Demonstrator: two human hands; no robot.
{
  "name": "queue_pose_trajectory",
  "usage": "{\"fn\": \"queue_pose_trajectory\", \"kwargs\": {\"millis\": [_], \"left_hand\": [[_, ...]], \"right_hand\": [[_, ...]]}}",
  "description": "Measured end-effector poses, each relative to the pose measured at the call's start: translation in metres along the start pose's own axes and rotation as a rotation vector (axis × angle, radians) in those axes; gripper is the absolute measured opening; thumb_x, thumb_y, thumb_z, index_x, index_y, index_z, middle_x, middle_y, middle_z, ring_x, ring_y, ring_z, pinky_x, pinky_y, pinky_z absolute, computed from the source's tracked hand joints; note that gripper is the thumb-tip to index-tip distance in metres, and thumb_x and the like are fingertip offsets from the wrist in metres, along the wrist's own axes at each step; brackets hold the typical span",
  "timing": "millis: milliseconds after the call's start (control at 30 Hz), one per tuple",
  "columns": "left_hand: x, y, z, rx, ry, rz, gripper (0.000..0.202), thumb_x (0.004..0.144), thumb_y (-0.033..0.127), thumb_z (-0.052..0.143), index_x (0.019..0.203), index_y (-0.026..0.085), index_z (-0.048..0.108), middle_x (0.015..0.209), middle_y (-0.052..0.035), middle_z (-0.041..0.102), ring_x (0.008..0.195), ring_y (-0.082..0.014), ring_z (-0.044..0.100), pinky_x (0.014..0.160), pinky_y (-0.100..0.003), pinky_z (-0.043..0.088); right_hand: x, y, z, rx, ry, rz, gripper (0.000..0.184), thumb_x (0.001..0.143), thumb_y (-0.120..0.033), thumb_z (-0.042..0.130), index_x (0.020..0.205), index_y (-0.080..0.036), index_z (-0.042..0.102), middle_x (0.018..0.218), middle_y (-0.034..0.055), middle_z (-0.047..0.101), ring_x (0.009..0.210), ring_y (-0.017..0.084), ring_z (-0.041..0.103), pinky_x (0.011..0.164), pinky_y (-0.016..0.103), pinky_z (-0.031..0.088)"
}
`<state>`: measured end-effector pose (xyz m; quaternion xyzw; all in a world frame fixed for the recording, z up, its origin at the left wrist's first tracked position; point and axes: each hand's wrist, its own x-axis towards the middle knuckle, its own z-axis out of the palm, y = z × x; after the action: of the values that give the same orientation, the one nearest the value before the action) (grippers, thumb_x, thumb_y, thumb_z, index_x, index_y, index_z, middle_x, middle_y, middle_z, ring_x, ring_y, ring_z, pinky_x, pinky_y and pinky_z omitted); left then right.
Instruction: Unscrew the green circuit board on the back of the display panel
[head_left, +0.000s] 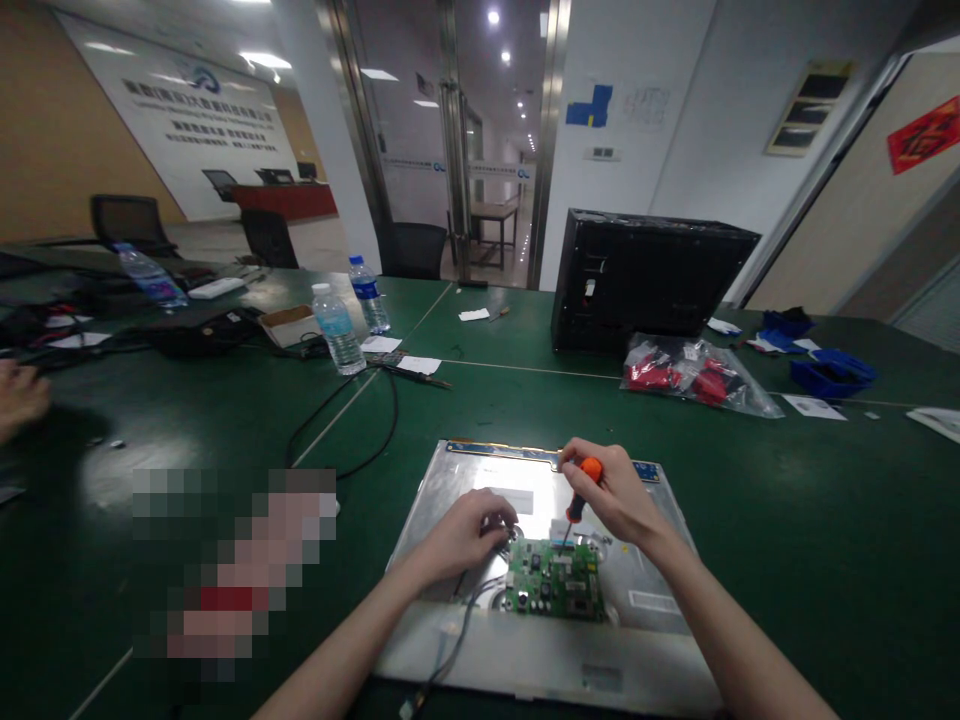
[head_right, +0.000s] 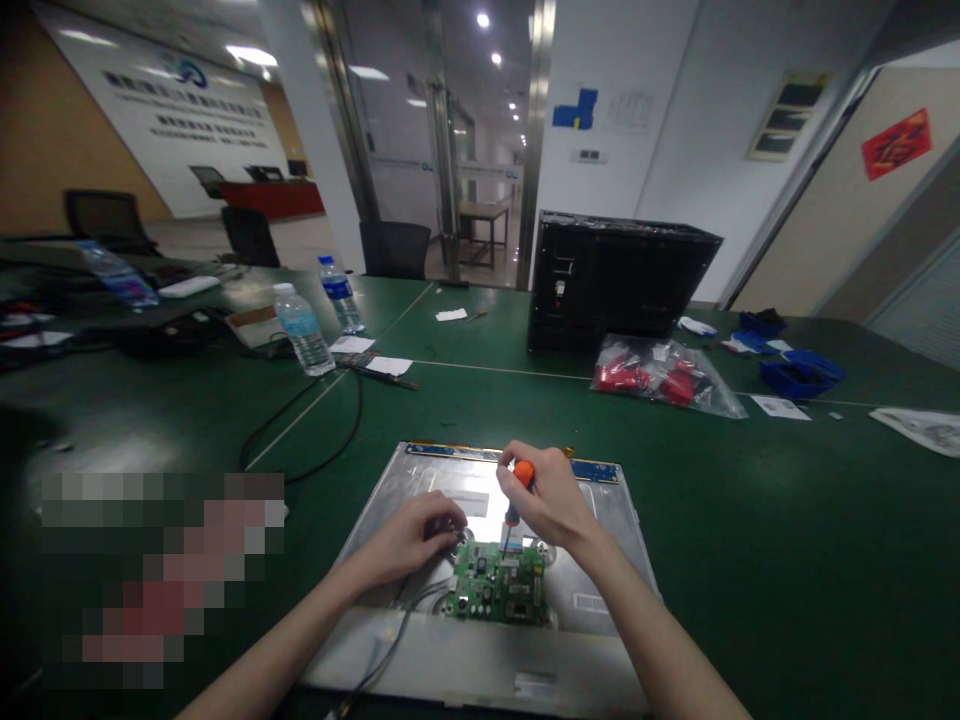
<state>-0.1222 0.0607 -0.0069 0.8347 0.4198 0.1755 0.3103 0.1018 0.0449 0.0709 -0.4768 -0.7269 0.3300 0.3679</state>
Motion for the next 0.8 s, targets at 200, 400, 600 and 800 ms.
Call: {"fn": "queue_pose_trajectory", "kwargs": {"millis": [200, 400, 600, 800], "left_hand": [[-0.0006, 0.0046, 0.0011, -0.009, -0.014, -0.001, 0.014, 0.074, 0.010, 0.061, 0.084, 0.018, 0.066, 0.081, -0.0004, 0.064, 0.078, -0.0160, 0.055, 0.078, -0.029, 0.040], [0.0000, 0.0064, 0.0010, 0.003, -0.042, -0.003, 0.011, 0.077, 0.013, 0.062, 0.086, 0.018, 0.066, 0.083, -0.0008, 0.065, 0.080, -0.0164, 0.055, 0.079, -0.030, 0.040], [0.0001, 0.0066, 0.0009, 0.019, -0.045, 0.003, 0.008, 0.080, 0.016, 0.062, 0.086, 0.018, 0.067, 0.084, -0.0010, 0.065, 0.082, -0.0170, 0.055, 0.081, -0.031, 0.039], [0.0019, 0.0056, 0.0015, 0.022, -0.082, 0.066, 0.008, 0.083, 0.018, 0.061, 0.083, 0.018, 0.069, 0.084, -0.0019, 0.067, 0.087, -0.0179, 0.056, 0.084, -0.031, 0.037]], "right_hand": [[-0.0004, 0.0004, 0.0004, -0.026, 0.006, -0.017, 0.019, 0.084, -0.031, 0.045, 0.074, -0.019, 0.054, 0.046, -0.0067, 0.050, 0.044, 0.012, 0.058, 0.048, 0.019, 0.035], [-0.0004, 0.0009, 0.0008, -0.031, -0.008, -0.017, 0.020, 0.086, -0.032, 0.045, 0.074, -0.019, 0.054, 0.045, -0.0068, 0.050, 0.045, 0.012, 0.059, 0.049, 0.019, 0.036], [-0.0003, -0.0023, 0.0012, -0.017, -0.015, -0.009, 0.022, 0.087, -0.035, 0.045, 0.075, -0.019, 0.054, 0.046, -0.0068, 0.052, 0.045, 0.013, 0.060, 0.047, 0.019, 0.036], [-0.0011, 0.0002, 0.0027, -0.014, -0.015, -0.002, 0.021, 0.087, -0.034, 0.046, 0.075, -0.019, 0.053, 0.047, -0.0069, 0.052, 0.045, 0.013, 0.062, 0.047, 0.018, 0.036]]}}
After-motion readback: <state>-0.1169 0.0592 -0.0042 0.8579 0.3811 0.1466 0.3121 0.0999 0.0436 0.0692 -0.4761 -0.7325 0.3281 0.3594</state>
